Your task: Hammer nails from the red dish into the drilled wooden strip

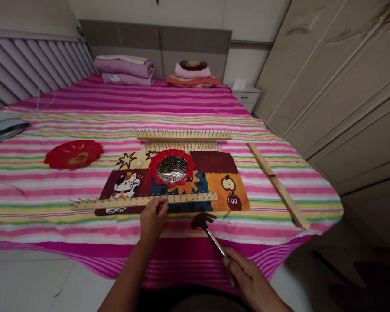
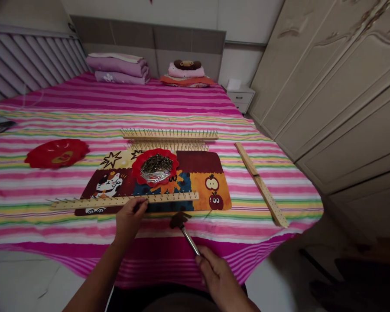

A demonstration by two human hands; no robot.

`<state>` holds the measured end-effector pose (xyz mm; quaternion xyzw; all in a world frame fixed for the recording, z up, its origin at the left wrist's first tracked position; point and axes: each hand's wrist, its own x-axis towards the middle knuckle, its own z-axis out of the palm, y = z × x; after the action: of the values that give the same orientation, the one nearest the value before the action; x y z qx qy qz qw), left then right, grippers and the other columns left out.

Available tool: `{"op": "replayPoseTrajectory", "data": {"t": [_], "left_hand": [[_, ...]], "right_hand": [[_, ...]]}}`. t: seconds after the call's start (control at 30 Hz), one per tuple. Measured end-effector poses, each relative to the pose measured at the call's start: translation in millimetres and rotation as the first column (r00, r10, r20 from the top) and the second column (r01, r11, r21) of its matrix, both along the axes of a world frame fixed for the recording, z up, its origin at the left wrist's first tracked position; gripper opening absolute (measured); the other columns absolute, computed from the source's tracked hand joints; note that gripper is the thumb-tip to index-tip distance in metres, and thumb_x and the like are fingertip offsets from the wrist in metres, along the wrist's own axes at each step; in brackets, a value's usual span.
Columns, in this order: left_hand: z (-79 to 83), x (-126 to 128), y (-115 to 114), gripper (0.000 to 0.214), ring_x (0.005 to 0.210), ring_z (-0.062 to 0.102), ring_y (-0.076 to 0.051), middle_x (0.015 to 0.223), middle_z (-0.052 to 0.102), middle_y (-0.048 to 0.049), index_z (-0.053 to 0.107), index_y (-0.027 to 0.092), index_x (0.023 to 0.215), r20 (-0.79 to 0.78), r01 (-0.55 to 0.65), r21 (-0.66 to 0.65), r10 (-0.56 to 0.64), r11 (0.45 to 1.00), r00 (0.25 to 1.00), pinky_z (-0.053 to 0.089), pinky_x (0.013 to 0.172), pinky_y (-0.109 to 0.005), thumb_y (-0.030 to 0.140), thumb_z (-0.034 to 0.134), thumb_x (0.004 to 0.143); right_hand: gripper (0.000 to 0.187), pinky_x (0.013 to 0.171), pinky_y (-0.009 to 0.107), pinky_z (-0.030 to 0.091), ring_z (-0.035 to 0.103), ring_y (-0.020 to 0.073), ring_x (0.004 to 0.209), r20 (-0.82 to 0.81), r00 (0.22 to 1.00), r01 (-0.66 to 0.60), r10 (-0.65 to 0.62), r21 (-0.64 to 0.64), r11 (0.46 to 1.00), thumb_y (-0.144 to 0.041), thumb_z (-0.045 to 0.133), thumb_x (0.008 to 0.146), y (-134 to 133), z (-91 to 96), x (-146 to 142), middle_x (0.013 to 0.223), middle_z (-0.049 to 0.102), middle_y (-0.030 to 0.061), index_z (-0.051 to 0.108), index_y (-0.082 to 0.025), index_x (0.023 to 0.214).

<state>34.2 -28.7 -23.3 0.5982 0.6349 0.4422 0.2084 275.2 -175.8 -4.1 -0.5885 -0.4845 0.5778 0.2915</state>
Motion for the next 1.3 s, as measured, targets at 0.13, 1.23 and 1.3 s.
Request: {"op": "replayPoseTrajectory", "data": {"t": [0.13, 1.23, 1.3], "left_hand": [[-4.6, 0.1, -0.4, 0.018, 0.065, 0.059, -0.014, 0.074, 0.066, -0.0018, 0.063, 0.020, 0.076, -0.013, 0.011, 0.060, -0.010, 0.998, 1.000, 0.046, 0.064, -0.024, 0.036, 0.053, 0.074], [70.8, 4.0, 68.6, 0.023, 0.086, 0.061, -0.021, 0.089, 0.068, -0.0096, 0.070, 0.017, 0.086, -0.621, 0.160, -0.110, -0.194, 0.981, 0.759, 0.046, 0.079, -0.030, 0.024, 0.049, 0.078], [74.7, 12.1, 91.2, 0.025, 0.090, 0.062, -0.024, 0.093, 0.068, -0.0122, 0.071, 0.017, 0.088, -0.707, 0.138, -0.301, -0.318, 0.943, 0.632, 0.046, 0.080, -0.031, 0.018, 0.049, 0.076]], "right_hand": [[0.032, 0.049, 0.023, 0.029, 0.034, 0.0108, 0.053, 0.050, 0.998, -0.044, 0.036, 0.178, 0.983, -0.045, 0.041, 0.091, 28.3, 41.5, -25.2, 0.059, 0.038, -0.0054, 0.059, -0.020, 0.097], [0.037, 0.045, 0.023, 0.030, 0.034, 0.0115, 0.046, 0.074, 0.992, 0.097, -0.098, 0.016, 0.995, -0.052, 0.040, 0.085, -6.7, -59.2, 33.8, 0.053, 0.034, -0.0069, 0.059, -0.021, 0.087], [0.036, 0.042, 0.023, 0.026, 0.031, 0.0104, 0.044, 0.042, 0.994, 0.098, -0.098, -0.001, 0.995, -0.053, 0.040, 0.084, -5.4, -60.5, 33.1, 0.051, 0.030, -0.0080, 0.057, -0.021, 0.085]]}}
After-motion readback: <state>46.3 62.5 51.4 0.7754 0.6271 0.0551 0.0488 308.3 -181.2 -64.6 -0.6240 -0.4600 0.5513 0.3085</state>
